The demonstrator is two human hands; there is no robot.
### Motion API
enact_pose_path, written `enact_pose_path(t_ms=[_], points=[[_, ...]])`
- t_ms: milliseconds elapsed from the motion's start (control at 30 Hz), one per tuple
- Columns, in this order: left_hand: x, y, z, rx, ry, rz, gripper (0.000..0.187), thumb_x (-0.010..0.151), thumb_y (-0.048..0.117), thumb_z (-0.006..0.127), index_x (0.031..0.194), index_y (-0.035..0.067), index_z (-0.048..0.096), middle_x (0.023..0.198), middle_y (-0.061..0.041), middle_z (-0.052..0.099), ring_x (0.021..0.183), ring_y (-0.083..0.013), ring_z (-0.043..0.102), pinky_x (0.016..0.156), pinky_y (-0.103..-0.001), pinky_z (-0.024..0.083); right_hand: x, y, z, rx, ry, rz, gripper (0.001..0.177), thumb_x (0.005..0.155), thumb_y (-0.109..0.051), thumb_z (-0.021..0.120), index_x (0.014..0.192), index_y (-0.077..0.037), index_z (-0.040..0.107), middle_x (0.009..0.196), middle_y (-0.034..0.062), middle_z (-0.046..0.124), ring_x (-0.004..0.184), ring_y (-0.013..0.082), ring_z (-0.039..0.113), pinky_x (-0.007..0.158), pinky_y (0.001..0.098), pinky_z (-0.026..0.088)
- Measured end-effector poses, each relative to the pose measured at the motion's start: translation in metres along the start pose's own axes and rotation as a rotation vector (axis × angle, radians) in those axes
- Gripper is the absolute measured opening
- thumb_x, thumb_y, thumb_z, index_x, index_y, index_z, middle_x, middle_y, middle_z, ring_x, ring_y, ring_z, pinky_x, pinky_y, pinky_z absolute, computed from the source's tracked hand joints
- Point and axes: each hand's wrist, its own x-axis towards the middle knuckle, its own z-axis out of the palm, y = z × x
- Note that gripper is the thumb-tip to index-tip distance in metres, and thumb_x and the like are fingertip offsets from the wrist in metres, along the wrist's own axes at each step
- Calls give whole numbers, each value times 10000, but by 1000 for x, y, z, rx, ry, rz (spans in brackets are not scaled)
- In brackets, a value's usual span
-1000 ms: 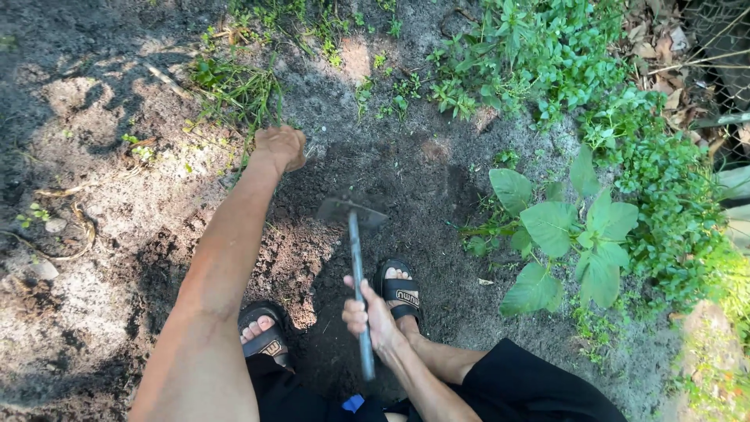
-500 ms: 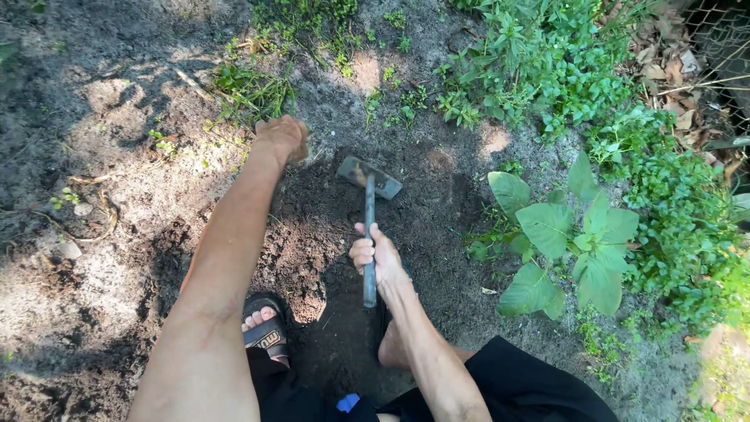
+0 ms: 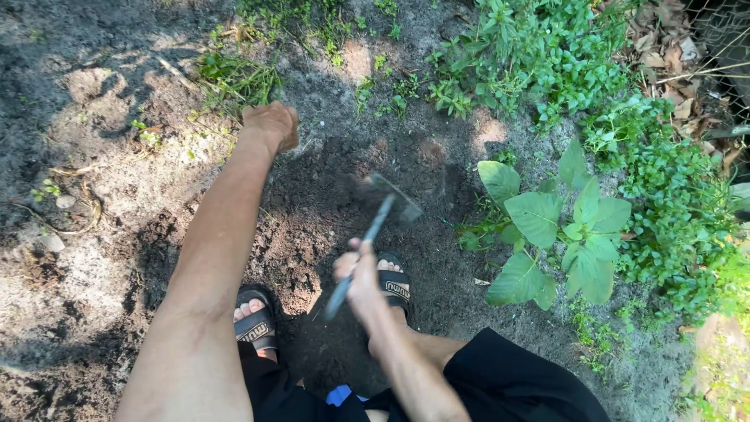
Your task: Removing weeds from a garden bed using a hand hoe.
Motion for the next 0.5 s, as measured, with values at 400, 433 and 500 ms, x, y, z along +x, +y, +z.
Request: enact_pose_path(t_ms=[400,433,500], points=[[26,23,18,1716,248,421,367,1079,173,419,735,264,326,623,-2,248,568,-136,344,604,-293,383,5,-15,-1,23,-220,-10,373,1098,-504,282,1048,-255,555,581,-147,303,428,-8,385,317,129,360],[37,17,24,957,186,304,109,1039,246,492,933,223,482,961,-52,467,913,-199,471,861,-431,378,16,-20,-9,72,-173,22,371,1086,-515,298,1017,-256,555,583,-144,281,427,0,371,316,134,346],[46,14,20,199,122,168,203,1001,319,565,1131,182,638,1300,-104,685,1259,-263,598,1117,-571,373,20,-23,-13,117,-134,56,372,1074,-526,314,987,-257,555,584,-140,258,427,9,357,315,138,332]])
